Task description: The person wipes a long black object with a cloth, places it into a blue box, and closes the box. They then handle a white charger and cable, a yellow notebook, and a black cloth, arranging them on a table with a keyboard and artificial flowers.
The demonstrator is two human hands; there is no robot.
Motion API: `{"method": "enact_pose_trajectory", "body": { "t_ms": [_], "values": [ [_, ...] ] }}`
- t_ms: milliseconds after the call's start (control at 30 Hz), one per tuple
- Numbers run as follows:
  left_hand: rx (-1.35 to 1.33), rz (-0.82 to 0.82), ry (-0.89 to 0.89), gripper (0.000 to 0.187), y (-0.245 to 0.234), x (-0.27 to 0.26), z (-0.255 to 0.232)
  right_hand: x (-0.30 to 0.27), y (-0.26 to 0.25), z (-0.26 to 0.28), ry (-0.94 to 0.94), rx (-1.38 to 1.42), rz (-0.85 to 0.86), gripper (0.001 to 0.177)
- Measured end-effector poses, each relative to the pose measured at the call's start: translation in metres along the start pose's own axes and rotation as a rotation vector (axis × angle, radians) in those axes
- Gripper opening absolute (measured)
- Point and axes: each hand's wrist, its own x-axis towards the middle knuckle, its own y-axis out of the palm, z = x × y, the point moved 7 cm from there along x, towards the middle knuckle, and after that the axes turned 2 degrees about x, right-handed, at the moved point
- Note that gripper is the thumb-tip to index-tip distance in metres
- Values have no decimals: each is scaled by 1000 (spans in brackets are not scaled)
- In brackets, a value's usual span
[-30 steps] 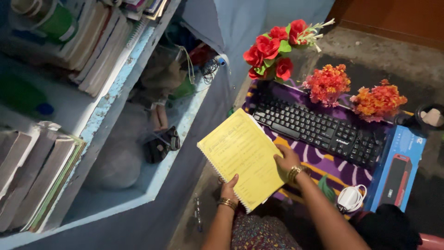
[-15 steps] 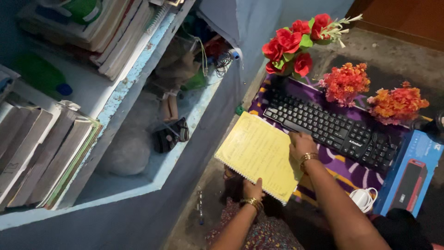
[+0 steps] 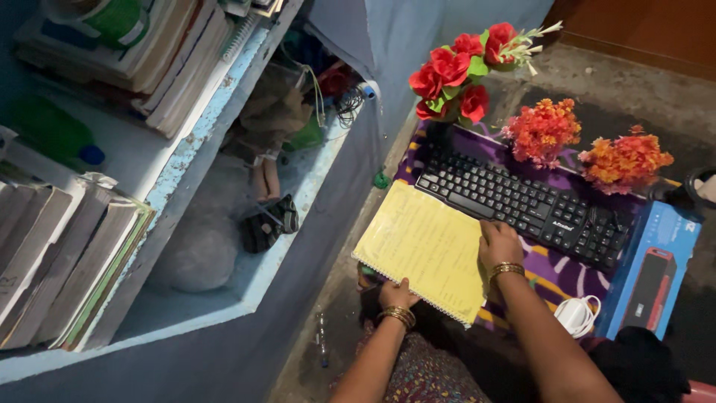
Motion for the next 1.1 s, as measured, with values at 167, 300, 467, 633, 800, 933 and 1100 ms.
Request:
{"method": "enact_pose_trajectory", "body": {
  "t_ms": [167,300,467,633,800,933,1100],
  "values": [
    [-234,-41,-88,33,4,-6,9,-13,-8,-12,79,-13,-98,46],
    [-232,-78,-74,43,4,-7,7,-38,-3,-35,307,8,-224,56],
    [-183,-100,-85,40,1,-8,8,-54,16,-58,317,21,-258,65],
    [-116,-152,-96,38,1,-10,10,-65,12,-67,334,113,-385,62],
    [10,-174,-148,38,-6,-5,7,-69,30,-75,533,376,-264,52],
    [-56,-157,-97,35,-7,-5,6,-70,28,-65,435,232,-294,49],
    [-97,-147,-98,33,-4,-6,6,-68,23,-68,346,289,-240,51]
  ]
}}
